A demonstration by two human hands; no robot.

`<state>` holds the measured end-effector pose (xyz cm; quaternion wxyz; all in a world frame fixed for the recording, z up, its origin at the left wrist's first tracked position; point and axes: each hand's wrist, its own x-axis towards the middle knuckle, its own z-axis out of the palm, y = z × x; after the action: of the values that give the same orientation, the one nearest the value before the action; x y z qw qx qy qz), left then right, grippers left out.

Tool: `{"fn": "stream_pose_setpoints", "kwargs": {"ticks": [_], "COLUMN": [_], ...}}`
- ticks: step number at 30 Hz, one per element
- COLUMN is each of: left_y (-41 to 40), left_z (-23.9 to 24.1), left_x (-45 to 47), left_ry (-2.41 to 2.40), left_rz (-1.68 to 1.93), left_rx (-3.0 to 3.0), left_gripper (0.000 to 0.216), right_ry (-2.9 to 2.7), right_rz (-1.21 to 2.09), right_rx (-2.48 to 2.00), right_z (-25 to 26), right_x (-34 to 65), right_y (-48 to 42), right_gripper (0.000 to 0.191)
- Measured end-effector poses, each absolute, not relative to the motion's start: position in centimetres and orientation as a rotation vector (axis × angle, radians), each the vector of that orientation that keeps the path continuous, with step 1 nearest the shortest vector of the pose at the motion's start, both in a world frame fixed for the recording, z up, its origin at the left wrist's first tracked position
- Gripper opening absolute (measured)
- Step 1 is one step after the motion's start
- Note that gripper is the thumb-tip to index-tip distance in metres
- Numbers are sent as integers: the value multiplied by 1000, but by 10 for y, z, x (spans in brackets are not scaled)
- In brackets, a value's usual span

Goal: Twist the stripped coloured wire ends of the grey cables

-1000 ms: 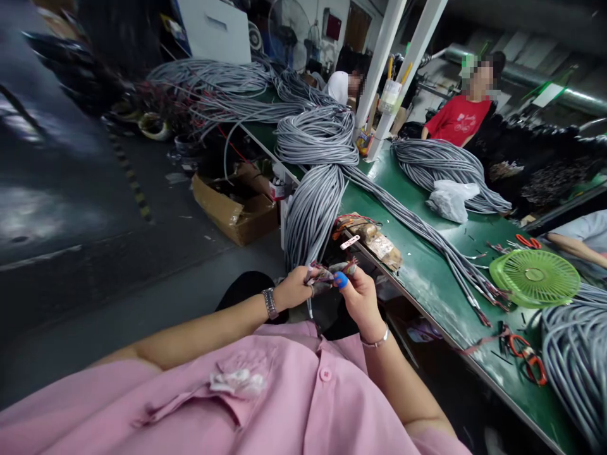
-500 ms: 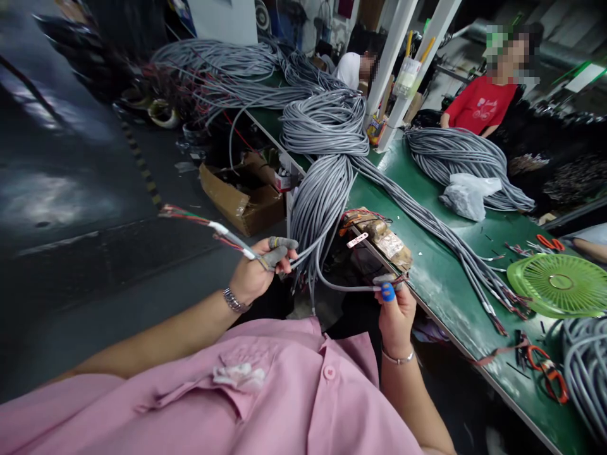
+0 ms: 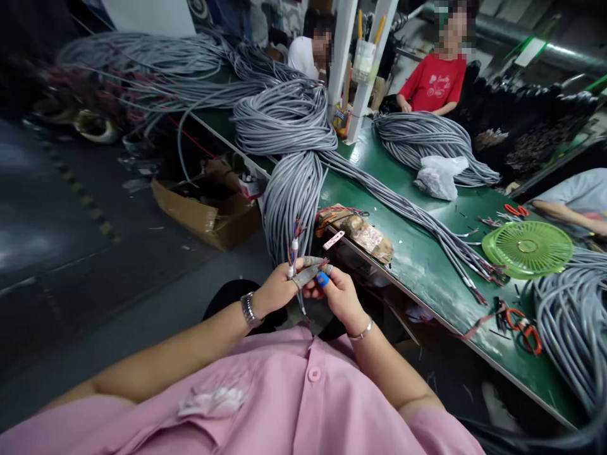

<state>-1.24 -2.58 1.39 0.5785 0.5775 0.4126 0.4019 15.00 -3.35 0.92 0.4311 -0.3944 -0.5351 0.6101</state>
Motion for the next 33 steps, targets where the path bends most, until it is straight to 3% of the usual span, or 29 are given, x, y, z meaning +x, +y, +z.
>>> {"fn": "stream_pose_setpoints", "kwargs": {"ticks": [7, 15, 25, 33], "left_y": [-28, -17, -17, -16], "left_z": [18, 27, 18, 13], "left_x": [-10, -14, -9, -11], "left_ry": [1137, 1067, 1089, 1076], "left_rz": [936, 690, 1083, 1084], "left_rx": [1462, 1358, 1048, 1041], "left_gripper": [25, 25, 24, 24], "right_ry": [-1205, -1259, -816, -1001], "right_rz": [1413, 1442, 1594, 1555], "right_rx": [-1066, -1074, -1017, -995], "right_z": [13, 29, 10, 11], "right_x": [157, 152, 142, 142], "right_y": [-26, -8, -16, -11], "right_gripper": [23, 16, 14, 22]}}
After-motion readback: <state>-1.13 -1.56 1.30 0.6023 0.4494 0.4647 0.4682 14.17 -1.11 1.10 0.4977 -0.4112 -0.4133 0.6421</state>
